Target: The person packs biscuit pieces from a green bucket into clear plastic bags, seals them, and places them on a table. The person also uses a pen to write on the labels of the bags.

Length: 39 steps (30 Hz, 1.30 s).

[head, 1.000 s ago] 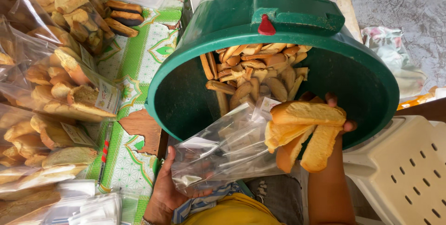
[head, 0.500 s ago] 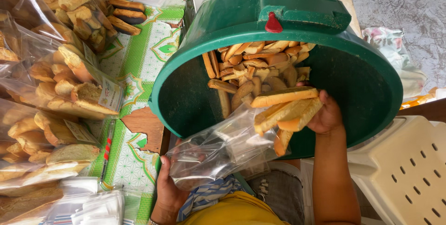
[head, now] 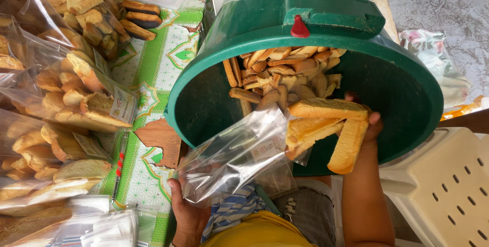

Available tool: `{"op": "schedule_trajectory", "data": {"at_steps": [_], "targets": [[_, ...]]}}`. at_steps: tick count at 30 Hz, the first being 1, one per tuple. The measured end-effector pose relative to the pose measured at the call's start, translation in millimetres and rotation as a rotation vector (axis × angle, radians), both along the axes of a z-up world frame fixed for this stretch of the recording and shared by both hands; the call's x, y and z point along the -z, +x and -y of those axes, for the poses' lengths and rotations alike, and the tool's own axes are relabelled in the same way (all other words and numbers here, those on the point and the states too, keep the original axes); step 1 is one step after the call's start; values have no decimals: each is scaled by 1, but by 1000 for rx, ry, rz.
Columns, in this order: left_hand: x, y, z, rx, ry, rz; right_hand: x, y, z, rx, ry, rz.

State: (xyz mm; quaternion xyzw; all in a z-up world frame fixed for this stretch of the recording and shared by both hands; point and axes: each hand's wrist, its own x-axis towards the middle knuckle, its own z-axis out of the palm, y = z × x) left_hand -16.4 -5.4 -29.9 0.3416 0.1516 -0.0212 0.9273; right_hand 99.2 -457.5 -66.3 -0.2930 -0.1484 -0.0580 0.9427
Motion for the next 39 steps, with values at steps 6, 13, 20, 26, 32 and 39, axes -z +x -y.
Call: {"op": "schedule_trajectory", "data": {"at_steps": [6,13,20,26,32,39], "targets": [[-8,-1,0,37,157,10,-6,14,6,-277,-166,-198],[-15,7,3,85,203,118,-31,23,-33,-356,-231,-267],[-4,9,-2,62,34,-86,-53,9,-57,-188,-222,-353],[-3,3,1,32,149,32,-46,9,-64,-80,-321,-509],[-6,0,0,1,212,92,-42,9,-69,-86,-222,-563],[7,-3,-2,-54,183,83,-34,4,-70,-133,-222,-582]]}}
